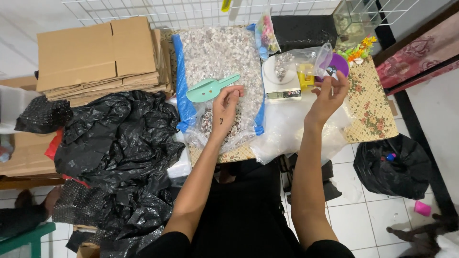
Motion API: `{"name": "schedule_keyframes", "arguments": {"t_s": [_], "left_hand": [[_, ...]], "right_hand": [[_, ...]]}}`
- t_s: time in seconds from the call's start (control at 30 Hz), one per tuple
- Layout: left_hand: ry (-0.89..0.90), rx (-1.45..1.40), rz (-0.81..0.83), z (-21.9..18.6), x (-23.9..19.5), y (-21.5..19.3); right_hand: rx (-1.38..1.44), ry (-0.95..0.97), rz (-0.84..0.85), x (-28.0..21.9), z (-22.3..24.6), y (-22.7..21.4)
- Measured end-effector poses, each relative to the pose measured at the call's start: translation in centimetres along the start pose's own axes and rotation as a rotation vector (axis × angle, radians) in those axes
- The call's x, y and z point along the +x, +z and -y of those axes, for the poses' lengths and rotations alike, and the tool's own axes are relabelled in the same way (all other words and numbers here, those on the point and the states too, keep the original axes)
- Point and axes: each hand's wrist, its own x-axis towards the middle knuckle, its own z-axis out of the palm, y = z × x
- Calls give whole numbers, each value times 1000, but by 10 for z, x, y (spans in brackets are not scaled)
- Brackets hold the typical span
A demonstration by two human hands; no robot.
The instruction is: Packaging small pellets or fishing bait into individual plastic bags using a scoop.
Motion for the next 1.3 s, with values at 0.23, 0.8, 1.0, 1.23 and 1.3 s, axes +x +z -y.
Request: {"name": "schedule_keyframes", "arguments": {"t_s": [0.23, 0.8, 1.0, 1.23, 1.3], "left_hand": [[5, -6, -10, -5, -2, -3], [169, -37, -419, -3, -2, -52], [153, -37, -384, 16, -1, -29], [16, 26, -65, 25, 23, 50], [44, 98, 67, 30, 34, 78]], "right_hand": [[23, 103, 59, -36, 7, 42], [-770, -500, 943, -82, -67, 133], [-537, -262, 644, -47, -9, 67], [-538, -313, 242, 28, 1, -8], [-434, -254, 101, 45, 2, -15]]}}
